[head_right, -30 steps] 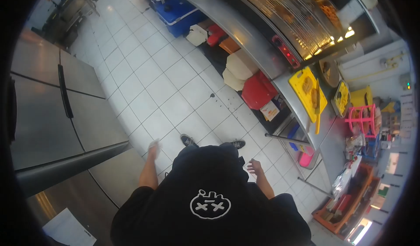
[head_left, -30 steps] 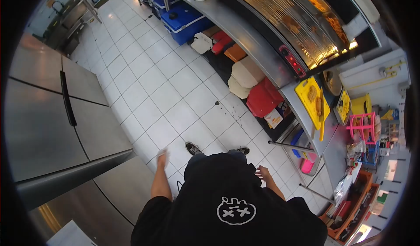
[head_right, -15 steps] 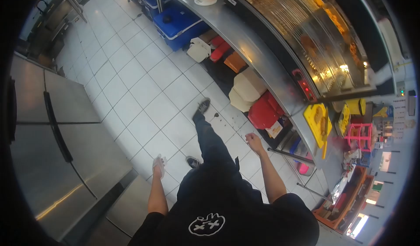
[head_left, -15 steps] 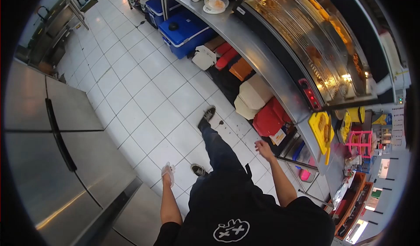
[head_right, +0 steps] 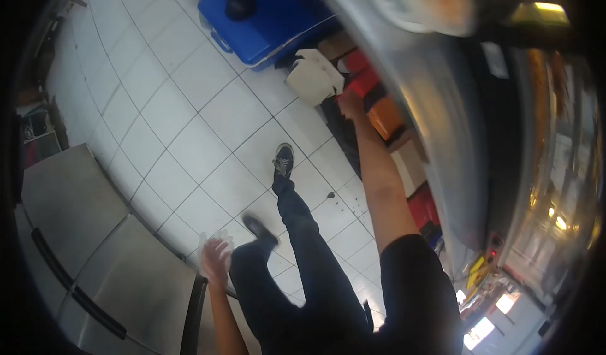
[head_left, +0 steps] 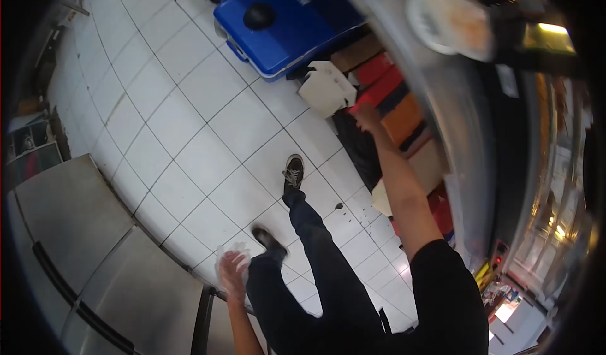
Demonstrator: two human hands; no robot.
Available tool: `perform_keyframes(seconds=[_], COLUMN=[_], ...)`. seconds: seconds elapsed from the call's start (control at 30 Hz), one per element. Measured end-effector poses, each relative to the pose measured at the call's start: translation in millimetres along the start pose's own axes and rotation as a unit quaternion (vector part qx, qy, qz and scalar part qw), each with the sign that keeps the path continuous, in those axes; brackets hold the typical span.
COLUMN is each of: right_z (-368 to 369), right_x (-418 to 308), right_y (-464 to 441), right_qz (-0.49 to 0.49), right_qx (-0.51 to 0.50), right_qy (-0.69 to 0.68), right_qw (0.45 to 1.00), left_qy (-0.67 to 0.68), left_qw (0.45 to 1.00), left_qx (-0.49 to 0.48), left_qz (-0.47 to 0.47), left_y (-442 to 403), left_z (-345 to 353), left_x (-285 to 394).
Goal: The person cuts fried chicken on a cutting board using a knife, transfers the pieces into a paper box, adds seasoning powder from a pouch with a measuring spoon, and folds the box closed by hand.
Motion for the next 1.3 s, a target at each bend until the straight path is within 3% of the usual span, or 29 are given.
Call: perform_keyframes(seconds=[0.03, 0.1, 0.13, 0.2, 0.23, 0.3, 0.37, 0.43, 0.47, 0.53, 0.6, 0.63, 0.73, 0.83, 0.9, 0.97, 1.0, 1.03, 1.07, 1.1, 1.13, 1.17, 1.23, 1.3], right_z=[-23, -68, -71, -46, -26, -8, 10, 35, 43, 80, 138, 163, 188, 205, 191, 151, 133, 119, 102, 55, 17, -7, -34, -48], right_x=[1, -1, 3, 25, 34, 16, -2, -31, -44, -37, 1, 30, 90, 124, 104, 79, 66, 59, 49, 23, 0, -5, -1, 9], right_y=[-20, -37, -55, -110, -126, -127, -127, -95, -75, -42, -10, 5, 49, 66, 67, 55, 43, 18, -9, -36, -59, -90, -164, -221], right_qz=[0.049, 0.110, 0.125, 0.137, 0.145, 0.178, 0.194, 0.192, 0.186, 0.184, 0.141, 0.165, 0.278, 0.294, 0.397, 0.431, 0.420, 0.282, 0.134, 0.076, 0.076, 0.055, -0.024, -0.008], right_qx=[0.157, 0.268, 0.231, 0.298, 0.328, 0.284, 0.219, 0.296, 0.339, 0.273, 0.198, 0.161, 0.169, 0.143, 0.050, 0.024, 0.043, 0.186, 0.318, 0.282, 0.214, 0.171, 0.247, 0.304], right_qy=[-0.202, -0.406, -0.420, -0.329, -0.282, -0.232, -0.175, -0.210, -0.223, -0.230, -0.061, -0.055, -0.170, -0.259, -0.224, -0.183, -0.162, -0.146, -0.124, -0.384, -0.621, -0.699, -0.798, -0.836], right_qw=[0.965, 0.867, 0.869, 0.885, 0.890, 0.913, 0.940, 0.912, 0.895, 0.916, 0.968, 0.971, 0.930, 0.909, 0.889, 0.883, 0.892, 0.930, 0.930, 0.876, 0.750, 0.693, 0.550, 0.458], left_qy=[-0.054, 0.087, 0.026, 0.062, 0.045, 0.002, -0.062, -0.067, -0.059, -0.043, -0.038, -0.040, -0.014, -0.006, -0.034, -0.036, -0.034, -0.030, -0.029, -0.028, -0.026, -0.030, -0.040, -0.029], left_qw=[0.998, 0.994, 0.996, 0.985, 0.974, 0.937, 0.947, 0.959, 0.952, 0.937, 0.941, 0.939, 0.944, 0.951, 0.951, 0.949, 0.948, 0.947, 0.945, 0.943, 0.942, 0.943, 0.946, 0.950], left_qx=[-0.033, -0.069, -0.078, -0.121, -0.139, -0.137, -0.108, -0.065, -0.050, -0.021, -0.043, -0.049, -0.064, -0.083, -0.089, -0.090, -0.092, -0.077, -0.079, -0.082, -0.085, -0.084, -0.083, -0.074], left_qz=[0.012, -0.021, -0.041, -0.111, -0.176, -0.321, -0.297, -0.267, -0.297, -0.345, -0.333, -0.337, -0.322, -0.296, -0.295, -0.300, -0.302, -0.312, -0.317, -0.321, -0.325, -0.321, -0.312, -0.302], left_y=[-26, -72, -88, -126, -145, -165, -174, -178, -179, -183, -189, -190, -190, -191, -193, -198, -201, -203, -204, -207, -209, -210, -211, -211], left_z=[12, 29, 52, 78, 86, 94, 82, 76, 75, 74, 83, 89, 100, 101, 100, 108, 113, 115, 118, 122, 126, 127, 124, 116], left_x=[-12, -61, -65, -102, -115, -135, -149, -143, -139, -136, -136, -132, -130, -139, -143, -133, -131, -133, -132, -130, -129, -130, -133, -140])
Point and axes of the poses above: each hand's wrist, its own y-axis away from the middle knuckle, its own z-axis out of the palm, x = y × z, the point moved 3 cm from there along -y, towards the middle knuckle, and after that the axes turned 15 degrees about -x, right-handed, at the moved point
